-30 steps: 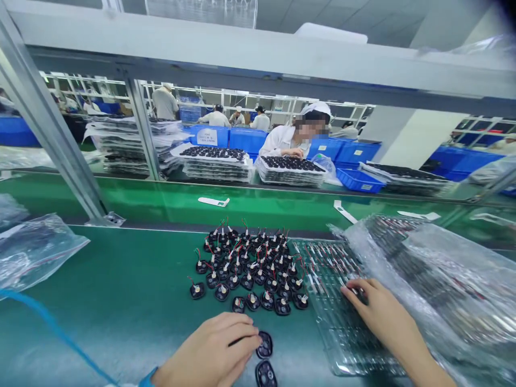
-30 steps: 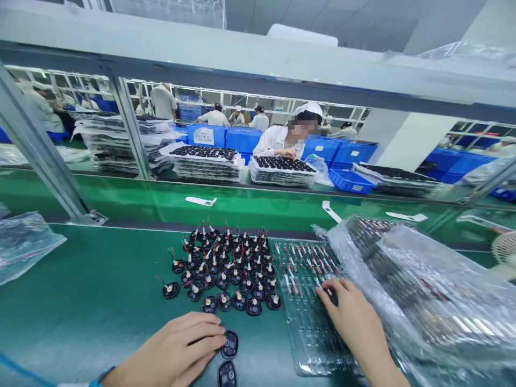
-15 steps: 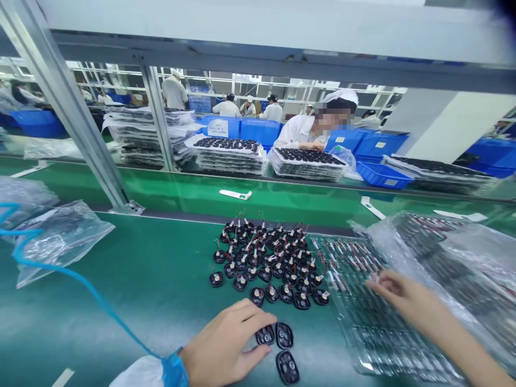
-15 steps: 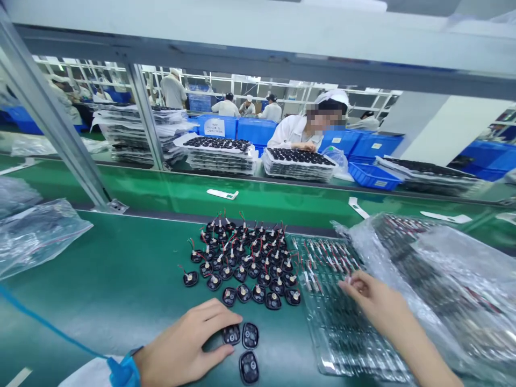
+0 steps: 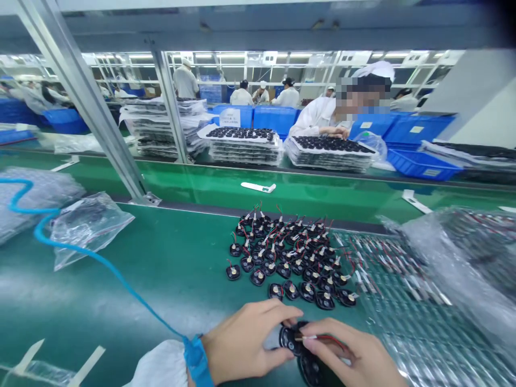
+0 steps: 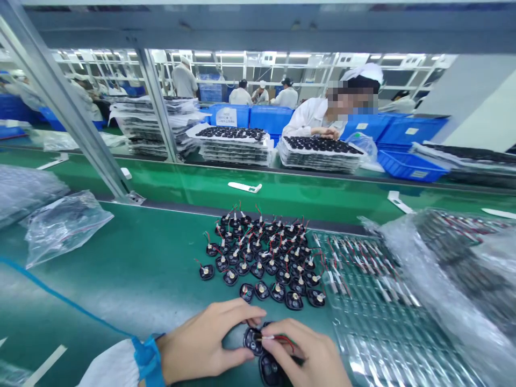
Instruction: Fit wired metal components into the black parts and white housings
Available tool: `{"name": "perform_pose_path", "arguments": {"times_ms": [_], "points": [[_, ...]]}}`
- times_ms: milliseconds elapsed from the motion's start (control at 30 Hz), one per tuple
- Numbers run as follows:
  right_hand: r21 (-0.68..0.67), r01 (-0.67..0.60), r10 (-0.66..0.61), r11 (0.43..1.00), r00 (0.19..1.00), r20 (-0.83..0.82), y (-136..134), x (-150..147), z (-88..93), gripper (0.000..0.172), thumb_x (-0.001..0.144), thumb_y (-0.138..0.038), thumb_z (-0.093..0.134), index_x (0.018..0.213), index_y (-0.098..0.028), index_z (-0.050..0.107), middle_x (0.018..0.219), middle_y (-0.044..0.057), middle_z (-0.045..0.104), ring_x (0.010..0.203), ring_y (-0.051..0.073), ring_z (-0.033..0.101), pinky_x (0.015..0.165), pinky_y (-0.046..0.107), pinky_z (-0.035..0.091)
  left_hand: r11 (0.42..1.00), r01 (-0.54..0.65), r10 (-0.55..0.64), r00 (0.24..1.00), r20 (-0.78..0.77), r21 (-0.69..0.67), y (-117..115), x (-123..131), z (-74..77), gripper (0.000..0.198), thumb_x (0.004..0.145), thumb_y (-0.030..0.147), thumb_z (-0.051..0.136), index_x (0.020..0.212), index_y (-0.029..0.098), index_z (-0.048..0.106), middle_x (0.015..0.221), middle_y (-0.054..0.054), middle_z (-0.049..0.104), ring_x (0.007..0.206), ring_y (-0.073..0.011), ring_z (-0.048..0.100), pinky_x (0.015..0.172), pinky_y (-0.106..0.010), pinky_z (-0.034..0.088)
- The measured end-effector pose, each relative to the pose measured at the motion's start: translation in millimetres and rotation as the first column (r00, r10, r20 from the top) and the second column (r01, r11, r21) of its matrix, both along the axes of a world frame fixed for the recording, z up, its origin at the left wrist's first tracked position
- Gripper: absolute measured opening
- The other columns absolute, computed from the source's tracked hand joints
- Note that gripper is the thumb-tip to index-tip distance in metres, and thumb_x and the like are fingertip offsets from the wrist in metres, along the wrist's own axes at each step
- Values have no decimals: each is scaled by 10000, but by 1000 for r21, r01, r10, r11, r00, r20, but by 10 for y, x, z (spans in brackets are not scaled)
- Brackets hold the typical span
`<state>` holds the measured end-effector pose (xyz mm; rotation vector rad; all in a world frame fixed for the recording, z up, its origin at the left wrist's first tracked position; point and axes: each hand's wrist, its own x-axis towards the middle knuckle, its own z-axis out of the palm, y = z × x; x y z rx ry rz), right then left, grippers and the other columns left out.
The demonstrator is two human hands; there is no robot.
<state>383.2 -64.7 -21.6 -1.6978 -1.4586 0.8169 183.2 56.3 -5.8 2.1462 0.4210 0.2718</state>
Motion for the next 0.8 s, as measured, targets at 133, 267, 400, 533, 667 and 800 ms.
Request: {"name": "perform_pose_path", "arguments": {"times_ms": [133, 267, 400, 533, 667, 800], "points": [[41, -74, 69, 996, 992, 102, 27, 12, -63, 145, 950, -406, 617, 887, -344, 732, 830, -97, 752, 711, 84, 720, 674, 93, 521, 1000, 15, -15, 1000, 11, -8, 1, 5, -7, 611, 842, 191, 767, 1411, 232, 547, 1258, -67, 669, 1167, -224, 645, 1058, -292, 482], [187, -186, 122, 965, 943, 308, 66, -50, 89, 168, 985, -322, 569, 896, -311, 711, 843, -72, 756, 717, 90, 732, 673, 100, 527, 1000, 3, -3, 1000, 8, -23, -4, 11, -6, 620, 843, 180, 766, 1417, 244, 541, 1269, -58, 670, 1177, -222, 643, 1067, -298, 479], [114, -283, 202, 952, 866, 458, 86, -119, 220, 244, 974, -151, 471, 891, -263, 671, 833, -18, 722, 710, 124, 719, 668, 166, 548, 1000, 1, -1, 1000, -10, -21, -8, 14, 11, 630, 842, 189, 767, 1426, 240, 538, 1258, -65, 679, 1172, -232, 650, 1061, -316, 492], [-77, -307, 294, 949, 764, 574, 139, -200, 306, 359, 814, 28, 462, 936, -235, 674, 936, 32, 738, 800, 177, 738, 716, 246, 573, 999, -14, 13, 1000, -18, -41, -7, 6, 14, 663, 836, 186, 776, 1446, 247, 522, 1350, -68, 655, 1238, -242, 624, 1096, -345, 473], [-116, -348, 335, 930, 676, 656, 254, -294, 281, 416, 649, 76, 513, 916, -190, 687, 973, 60, 753, 817, 231, 753, 714, 306, 599, 996, -39, 34, 998, -61, -81, -8, -2, -38, 708, 829, 203, 778, 1475, 274, 499, 1419, -57, 616, 1287, -258, 592, 1128, -396, 449], [-61, -323, 271, 944, 660, 701, 246, -299, 253, 452, 672, 70, 536, 999, -194, 702, 874, 25, 756, 716, 217, 754, 611, 280, 603, 994, -98, 90, 988, -127, -58, -11, 10, -74, 707, 807, 167, 784, 1461, 234, 527, 1334, -89, 652, 1239, -265, 608, 1113, -406, 460]]}}
